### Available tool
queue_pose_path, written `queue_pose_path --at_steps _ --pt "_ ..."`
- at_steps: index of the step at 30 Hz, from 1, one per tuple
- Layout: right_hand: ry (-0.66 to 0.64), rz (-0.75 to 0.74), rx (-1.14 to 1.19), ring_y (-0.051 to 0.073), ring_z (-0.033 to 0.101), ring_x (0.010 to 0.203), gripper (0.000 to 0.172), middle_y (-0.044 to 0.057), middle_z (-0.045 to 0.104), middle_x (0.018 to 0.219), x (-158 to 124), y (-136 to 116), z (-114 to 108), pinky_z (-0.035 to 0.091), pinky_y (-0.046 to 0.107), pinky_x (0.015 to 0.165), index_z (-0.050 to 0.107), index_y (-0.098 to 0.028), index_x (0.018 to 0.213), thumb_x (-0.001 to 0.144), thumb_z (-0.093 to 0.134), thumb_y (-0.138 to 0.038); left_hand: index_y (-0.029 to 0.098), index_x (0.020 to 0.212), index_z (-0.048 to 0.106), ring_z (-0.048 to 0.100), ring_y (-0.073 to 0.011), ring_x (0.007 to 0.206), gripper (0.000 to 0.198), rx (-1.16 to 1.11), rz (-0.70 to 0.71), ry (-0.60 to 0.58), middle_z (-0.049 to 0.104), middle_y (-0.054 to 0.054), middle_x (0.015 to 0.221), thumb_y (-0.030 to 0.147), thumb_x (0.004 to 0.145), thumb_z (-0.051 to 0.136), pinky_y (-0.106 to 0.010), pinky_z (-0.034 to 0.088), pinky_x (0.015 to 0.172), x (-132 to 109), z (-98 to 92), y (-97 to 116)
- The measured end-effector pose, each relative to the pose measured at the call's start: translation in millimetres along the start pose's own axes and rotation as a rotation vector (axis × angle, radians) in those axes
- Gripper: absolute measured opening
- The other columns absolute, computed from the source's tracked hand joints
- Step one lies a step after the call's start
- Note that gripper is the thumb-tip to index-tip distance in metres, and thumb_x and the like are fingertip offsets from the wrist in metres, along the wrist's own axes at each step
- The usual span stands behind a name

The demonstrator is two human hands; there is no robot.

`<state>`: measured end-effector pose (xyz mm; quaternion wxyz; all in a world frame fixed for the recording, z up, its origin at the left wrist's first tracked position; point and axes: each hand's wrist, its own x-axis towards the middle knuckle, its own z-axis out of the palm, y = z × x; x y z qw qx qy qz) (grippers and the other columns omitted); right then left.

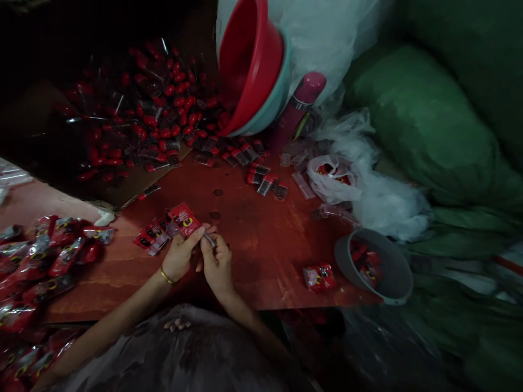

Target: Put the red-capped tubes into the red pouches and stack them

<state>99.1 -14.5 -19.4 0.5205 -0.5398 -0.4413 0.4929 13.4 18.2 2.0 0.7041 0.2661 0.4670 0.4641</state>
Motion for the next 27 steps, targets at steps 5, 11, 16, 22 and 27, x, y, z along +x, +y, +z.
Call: queue_pose_path --at_steps 5,11,16,22,27 --pt "0.047 -0.118 -0.198 0.006 0.046 0.042 0.02 -0.005 0.054 0.06 -2.0 1.0 -3.0 0.039 0.018 0.041 0.052 -0.019 0.091 0.086 0.046 -0.037 0.012 0.089 0.069 0.061 -0.012 0.06 0.036 -0.016 0.087 -0.033 0.071 -0.01 0.092 0.041 0.068 0.067 -0.019 0.046 0.046 -0.3 -3.2 2.3" --pt "0.006 -0.022 -0.045 0.005 0.041 0.036 0.024 -0.008 0.047 0.051 -1.5 1.9 -1.7 0.033 0.017 0.036 0.053 -0.019 0.087 0.087 0.046 -0.041 0.013 0.103 0.064 0.05 -0.0076 0.039 0.047 0.02 0.013 -0.144 0.067 -0.005 0.075 0.048 0.072 0.061 -0.019 0.037 0.029 -1.1 -7.3 -5.9" --pt "-0.057 0.058 0.187 0.003 0.039 0.035 0.026 -0.007 0.052 0.06 0.0 5.5 0.0 0.031 0.016 0.034 0.052 -0.02 0.087 0.086 0.046 -0.045 0.015 0.105 0.064 0.046 -0.0071 0.032 0.049 0.029 -0.011 -0.207 0.045 0.007 0.047 0.049 0.07 0.063 -0.017 0.037 0.029 -4.3 -7.5 -1.4" --pt "0.016 -0.035 -0.024 0.006 0.043 0.035 0.022 -0.007 0.051 0.056 1.4 -5.1 -3.6 0.034 0.017 0.035 0.051 -0.02 0.09 0.087 0.045 -0.041 0.014 0.082 0.067 0.046 -0.0056 0.038 0.035 -0.009 0.124 -0.108 0.054 0.003 0.054 0.047 0.072 0.062 -0.018 0.04 0.035 -2.2 -7.8 -4.0" --pt "0.127 -0.24 -0.276 0.011 0.057 0.059 0.016 0.0 0.062 0.07 2.5 -10.0 -4.2 0.046 0.021 0.053 0.055 -0.019 0.092 0.085 0.046 -0.03 0.014 0.077 0.065 0.045 -0.0055 0.038 0.031 -0.061 0.096 -0.116 0.057 0.003 0.054 0.044 0.069 0.066 -0.017 0.037 0.034 -3.7 -6.2 -7.6"
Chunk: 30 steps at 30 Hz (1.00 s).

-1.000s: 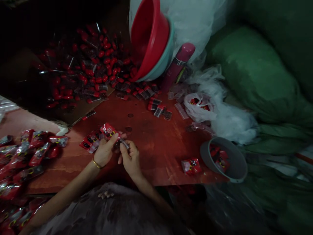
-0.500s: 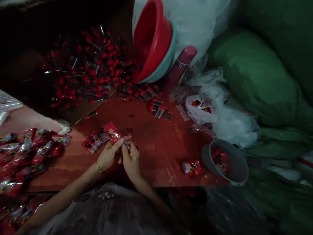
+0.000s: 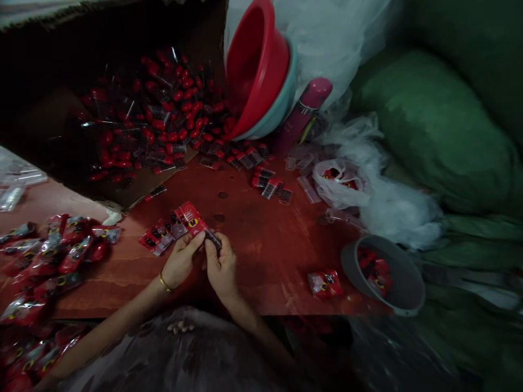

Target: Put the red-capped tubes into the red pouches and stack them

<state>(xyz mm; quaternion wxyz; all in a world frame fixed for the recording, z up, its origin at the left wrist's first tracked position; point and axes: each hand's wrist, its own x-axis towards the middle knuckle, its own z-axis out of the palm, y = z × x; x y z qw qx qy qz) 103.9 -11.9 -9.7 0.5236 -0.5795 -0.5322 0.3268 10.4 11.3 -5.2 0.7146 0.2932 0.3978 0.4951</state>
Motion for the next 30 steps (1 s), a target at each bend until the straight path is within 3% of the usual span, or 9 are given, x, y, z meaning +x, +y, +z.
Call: queue_pose_path --at_steps 2,5,10,14,18,20,22,25,30 --pt "-0.01 -0.032 -0.03 0.012 0.059 0.064 0.017 0.001 0.063 0.074 -1.9 1.8 0.4 0.047 0.023 0.058 0.055 -0.018 0.094 0.084 0.047 -0.029 0.014 0.078 0.066 0.051 -0.007 0.046 0.032 -0.041 0.019 0.046 0.062 0.001 0.061 0.044 0.068 0.068 -0.018 0.041 0.041 1.0 2.6 6.1" --pt "-0.045 0.03 0.03 0.01 0.053 0.051 0.019 -0.003 0.058 0.062 -6.0 6.1 2.5 0.044 0.021 0.049 0.054 -0.018 0.096 0.085 0.048 -0.032 0.013 0.08 0.067 0.059 -0.0101 0.061 0.033 -0.05 0.043 0.124 0.068 -0.004 0.073 0.043 0.066 0.069 -0.019 0.046 0.053 4.5 5.4 13.2" --pt "-0.065 0.256 0.353 0.005 0.037 0.035 0.024 -0.008 0.045 0.051 -8.7 12.5 10.1 0.029 0.017 0.034 0.055 -0.02 0.088 0.088 0.045 -0.041 0.012 0.097 0.065 0.047 -0.0058 0.034 0.044 0.12 -0.067 -0.002 0.064 0.0 0.063 0.048 0.07 0.064 -0.018 0.036 0.031 5.3 5.9 6.7" --pt "-0.016 0.279 0.42 0.006 0.044 0.043 0.026 -0.003 0.054 0.066 -9.3 15.2 9.9 0.037 0.018 0.039 0.057 -0.02 0.09 0.087 0.045 -0.043 0.012 0.102 0.063 0.043 -0.0067 0.028 0.05 0.236 -0.063 -0.077 0.055 0.005 0.049 0.051 0.07 0.061 -0.019 0.032 0.027 2.5 7.8 4.1" --pt "-0.03 0.148 0.231 0.013 0.059 0.074 0.024 0.002 0.063 0.085 -7.7 22.7 -2.0 0.049 0.025 0.069 0.058 -0.021 0.097 0.089 0.043 -0.038 0.014 0.094 0.067 0.059 -0.011 0.055 0.038 0.359 0.161 -0.022 0.066 -0.002 0.067 0.046 0.075 0.059 -0.022 0.049 0.053 6.9 4.6 2.1" --pt "-0.043 0.062 0.081 0.016 0.058 0.091 0.025 0.005 0.063 0.099 -3.0 31.1 -10.5 0.047 0.031 0.083 0.056 -0.021 0.105 0.089 0.042 -0.036 0.016 0.091 0.067 0.063 -0.0157 0.077 0.03 0.477 0.274 -0.041 0.069 -0.005 0.082 0.04 0.078 0.057 -0.027 0.05 0.074 12.2 -0.4 -0.8" --pt "-0.041 -0.025 -0.052 0.019 0.055 0.103 0.03 0.008 0.06 0.111 6.1 41.3 -20.0 0.043 0.036 0.092 0.053 -0.021 0.114 0.088 0.043 -0.034 0.018 0.094 0.067 0.063 -0.019 0.086 0.027 0.646 0.311 -0.117 0.07 -0.005 0.091 0.038 0.08 0.054 -0.032 0.048 0.082 18.7 -6.7 -4.1" --pt "-0.127 -0.146 -0.149 0.02 0.052 0.108 0.034 0.008 0.059 0.115 24.9 54.1 -35.3 0.04 0.039 0.095 0.054 -0.022 0.117 0.087 0.047 -0.035 0.02 0.107 0.063 0.059 -0.0239 0.105 0.032 0.914 0.367 -0.231 0.066 -0.009 0.11 0.036 0.081 0.054 -0.039 0.042 0.093 28.1 -15.9 -9.3" --pt "-0.351 -0.302 -0.129 0.02 0.06 0.089 0.026 0.005 0.067 0.091 44.9 63.2 -54.0 0.046 0.039 0.084 0.068 -0.024 0.09 0.083 0.053 -0.044 0.02 0.122 0.052 0.036 -0.0251 0.13 0.043 1.237 0.427 -0.36 0.049 -0.012 0.133 0.038 0.083 0.051 -0.05 0.022 0.108 34.4 -24.7 -19.3"
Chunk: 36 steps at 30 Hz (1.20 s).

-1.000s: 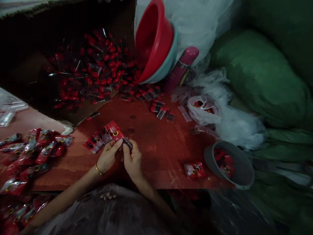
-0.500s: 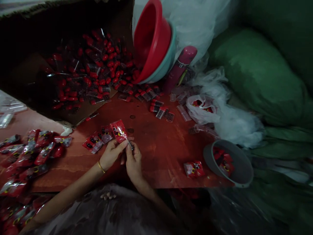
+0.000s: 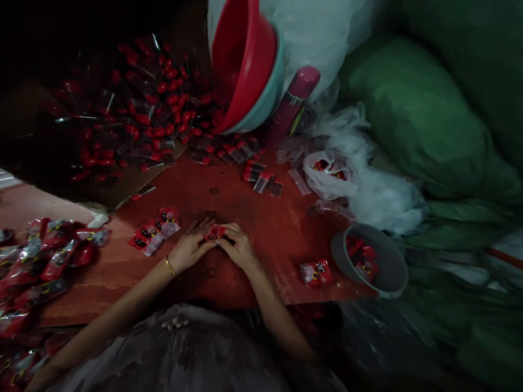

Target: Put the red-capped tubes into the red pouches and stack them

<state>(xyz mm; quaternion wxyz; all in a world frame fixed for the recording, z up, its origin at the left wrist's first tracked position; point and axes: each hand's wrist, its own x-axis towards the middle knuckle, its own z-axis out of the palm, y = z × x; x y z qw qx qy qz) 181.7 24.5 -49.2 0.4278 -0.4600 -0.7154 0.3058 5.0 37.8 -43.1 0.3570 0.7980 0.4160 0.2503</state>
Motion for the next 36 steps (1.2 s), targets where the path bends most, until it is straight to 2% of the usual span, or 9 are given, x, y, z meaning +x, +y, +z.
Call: queue_pose_path --at_steps 4,7,11,17,20,27,31,34,36 --pt "-0.005 -0.086 0.055 0.02 0.059 0.087 0.026 0.006 0.068 0.09 -4.0 5.8 -0.6 0.047 0.039 0.079 0.068 -0.025 0.089 0.084 0.051 -0.044 0.018 0.122 0.052 0.032 -0.0254 0.132 0.044 0.123 -0.001 -0.05 0.051 -0.014 0.131 0.041 0.086 0.044 -0.053 0.017 0.108 -2.4 3.6 1.2" --pt "0.001 -0.111 0.013 0.02 0.059 0.088 0.024 0.006 0.068 0.091 -7.6 9.2 2.9 0.047 0.038 0.078 0.067 -0.025 0.09 0.086 0.05 -0.042 0.017 0.122 0.052 0.032 -0.0271 0.132 0.045 0.143 -0.015 -0.041 0.05 -0.015 0.132 0.04 0.083 0.05 -0.053 0.017 0.108 -5.0 2.9 3.7" --pt "0.035 -0.063 -0.162 0.021 0.059 0.087 0.024 0.006 0.067 0.089 -9.9 10.7 6.3 0.047 0.038 0.079 0.066 -0.024 0.093 0.084 0.053 -0.042 0.018 0.13 0.045 0.042 -0.0247 0.125 0.054 -0.022 -0.028 0.097 0.05 -0.013 0.132 0.037 0.08 0.054 -0.046 0.03 0.105 -12.2 -2.1 5.9" --pt "0.054 -0.061 -0.162 0.021 0.058 0.094 0.029 0.007 0.065 0.1 -11.2 5.8 9.3 0.046 0.037 0.084 0.062 -0.024 0.105 0.081 0.058 -0.04 0.026 0.112 0.062 0.058 -0.0197 0.108 0.032 -0.147 -0.047 0.152 0.064 -0.004 0.116 0.035 0.083 0.05 -0.036 0.044 0.095 -15.9 -8.2 8.3" --pt "0.062 -0.048 -0.095 0.021 0.059 0.094 0.031 0.007 0.065 0.101 -9.5 1.5 10.2 0.046 0.038 0.083 0.063 -0.024 0.104 0.079 0.06 -0.043 0.027 0.109 0.063 0.057 -0.02 0.11 0.029 -0.152 -0.048 0.153 0.065 -0.003 0.115 0.031 0.083 0.051 -0.038 0.042 0.098 -15.1 -4.2 6.3" --pt "0.059 -0.002 -0.119 0.022 0.06 0.085 0.027 0.005 0.07 0.085 -5.0 2.6 7.6 0.046 0.04 0.079 0.07 -0.025 0.081 0.072 0.065 -0.049 0.025 0.106 0.063 0.056 -0.0203 0.111 0.028 -0.043 -0.061 0.082 0.067 -0.004 0.109 0.022 0.083 0.048 -0.043 0.035 0.104 -15.7 2.5 -3.2" --pt "0.047 0.001 -0.154 0.022 0.061 0.086 0.025 0.004 0.071 0.087 -4.8 4.8 7.5 0.044 0.04 0.08 0.07 -0.026 0.08 0.072 0.065 -0.049 0.02 0.116 0.057 0.052 -0.0239 0.116 0.041 -0.03 -0.07 0.051 0.061 -0.008 0.12 0.021 0.075 0.057 -0.044 0.031 0.106 -16.3 1.3 6.9" --pt "0.056 -0.017 -0.178 0.022 0.062 0.086 0.024 0.005 0.071 0.088 -4.7 6.0 10.4 0.044 0.039 0.079 0.07 -0.026 0.085 0.076 0.062 -0.047 0.017 0.128 0.045 0.049 -0.0245 0.119 0.06 -0.133 -0.131 0.161 0.053 -0.012 0.13 0.03 0.072 0.062 -0.04 0.037 0.101 -12.8 1.4 17.2" --pt "0.063 -0.015 -0.208 0.021 0.062 0.084 0.022 0.005 0.071 0.086 -5.0 7.0 12.9 0.045 0.038 0.078 0.07 -0.025 0.086 0.079 0.06 -0.044 0.017 0.126 0.047 0.052 -0.0237 0.116 0.055 -0.165 -0.154 0.236 0.055 -0.011 0.128 0.036 0.076 0.059 -0.036 0.04 0.097 -7.7 0.0 20.2"
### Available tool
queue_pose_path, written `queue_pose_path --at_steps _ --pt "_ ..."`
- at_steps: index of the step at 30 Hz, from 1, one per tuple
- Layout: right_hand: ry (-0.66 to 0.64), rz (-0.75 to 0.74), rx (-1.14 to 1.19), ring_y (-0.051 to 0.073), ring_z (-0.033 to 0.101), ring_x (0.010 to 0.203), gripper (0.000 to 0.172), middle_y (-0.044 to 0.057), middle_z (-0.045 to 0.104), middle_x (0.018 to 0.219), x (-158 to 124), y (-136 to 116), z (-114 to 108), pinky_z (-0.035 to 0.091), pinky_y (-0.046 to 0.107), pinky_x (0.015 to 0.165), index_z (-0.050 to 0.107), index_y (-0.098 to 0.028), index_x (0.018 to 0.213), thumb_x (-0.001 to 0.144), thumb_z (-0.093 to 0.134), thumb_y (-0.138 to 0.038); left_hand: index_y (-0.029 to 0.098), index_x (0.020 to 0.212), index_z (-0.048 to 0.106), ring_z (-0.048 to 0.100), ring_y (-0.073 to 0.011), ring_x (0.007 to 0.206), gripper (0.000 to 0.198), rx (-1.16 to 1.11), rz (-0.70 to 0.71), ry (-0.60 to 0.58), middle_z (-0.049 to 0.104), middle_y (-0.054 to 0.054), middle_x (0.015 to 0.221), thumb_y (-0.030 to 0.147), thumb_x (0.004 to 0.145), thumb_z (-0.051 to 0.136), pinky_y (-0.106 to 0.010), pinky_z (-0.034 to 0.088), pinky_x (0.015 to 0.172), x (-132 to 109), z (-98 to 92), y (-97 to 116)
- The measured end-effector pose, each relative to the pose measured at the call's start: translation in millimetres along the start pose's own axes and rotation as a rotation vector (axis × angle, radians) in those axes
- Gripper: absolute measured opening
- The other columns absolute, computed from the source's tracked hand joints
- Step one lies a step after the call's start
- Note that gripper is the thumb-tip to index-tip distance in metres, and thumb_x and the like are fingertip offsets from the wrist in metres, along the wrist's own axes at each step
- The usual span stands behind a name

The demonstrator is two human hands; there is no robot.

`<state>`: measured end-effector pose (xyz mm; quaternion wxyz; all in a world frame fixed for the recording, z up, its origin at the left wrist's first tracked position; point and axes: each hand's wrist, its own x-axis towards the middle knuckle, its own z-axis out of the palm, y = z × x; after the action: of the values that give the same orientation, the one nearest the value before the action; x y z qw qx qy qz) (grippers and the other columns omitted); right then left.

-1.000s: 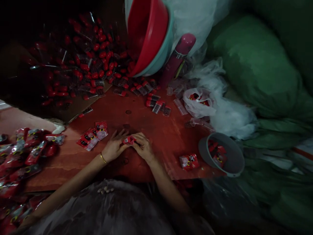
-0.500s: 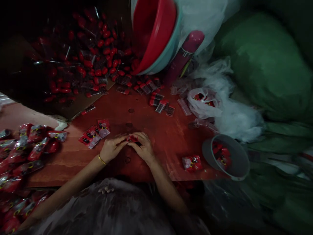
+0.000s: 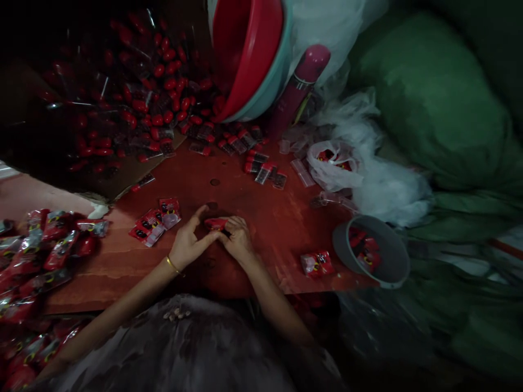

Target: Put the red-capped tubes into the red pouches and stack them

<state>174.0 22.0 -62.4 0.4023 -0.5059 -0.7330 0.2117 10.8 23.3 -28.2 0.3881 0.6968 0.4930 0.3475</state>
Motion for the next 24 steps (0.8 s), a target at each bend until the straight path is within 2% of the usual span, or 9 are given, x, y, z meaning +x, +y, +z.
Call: queue_pose_path --at_steps 3,6,14,18,24 --pt "0.043 0.002 -0.041 0.021 0.063 0.082 0.021 0.006 0.071 0.083 -2.2 0.4 1.7 0.047 0.038 0.077 0.069 -0.023 0.088 0.082 0.056 -0.038 0.021 0.108 0.062 0.062 -0.0219 0.098 0.035 0.012 0.013 -0.046 0.067 -0.007 0.106 0.039 0.081 0.053 -0.032 0.046 0.086 9.5 -3.8 -0.1" --pt "0.109 -0.006 -0.043 0.021 0.064 0.083 0.021 0.006 0.071 0.088 -5.6 -0.9 -0.3 0.048 0.039 0.08 0.068 -0.023 0.094 0.086 0.051 -0.031 0.023 0.099 0.065 0.064 -0.0206 0.085 0.028 0.005 0.025 -0.078 0.071 -0.004 0.093 0.04 0.08 0.055 -0.029 0.047 0.076 15.0 -9.0 -2.6" --pt "0.105 -0.103 -0.17 0.018 0.067 0.084 0.021 0.006 0.072 0.091 -9.1 -9.3 -11.2 0.046 0.04 0.087 0.067 -0.021 0.092 0.087 0.047 -0.02 0.019 0.098 0.064 0.065 -0.0201 0.082 0.031 0.189 0.062 -0.111 0.07 -0.006 0.09 0.041 0.08 0.054 -0.03 0.049 0.073 14.8 -9.4 -0.7" --pt "0.168 -0.191 -0.276 0.015 0.066 0.071 0.016 0.004 0.072 0.08 -7.4 -15.0 -14.9 0.044 0.041 0.091 0.066 -0.019 0.084 0.084 0.051 -0.016 0.019 0.101 0.064 0.064 -0.0201 0.09 0.031 0.222 0.05 -0.106 0.07 -0.006 0.098 0.04 0.078 0.058 -0.03 0.049 0.079 15.0 -9.2 -0.1" --pt "0.186 -0.27 -0.396 0.013 0.061 0.061 0.016 0.0 0.069 0.071 -2.0 -23.9 -18.2 0.033 0.049 0.105 0.062 -0.02 0.076 0.083 0.049 -0.015 0.019 0.102 0.064 0.064 -0.0192 0.093 0.03 0.202 0.043 -0.157 0.07 -0.005 0.101 0.037 0.079 0.058 -0.03 0.05 0.083 16.7 -9.4 1.1"
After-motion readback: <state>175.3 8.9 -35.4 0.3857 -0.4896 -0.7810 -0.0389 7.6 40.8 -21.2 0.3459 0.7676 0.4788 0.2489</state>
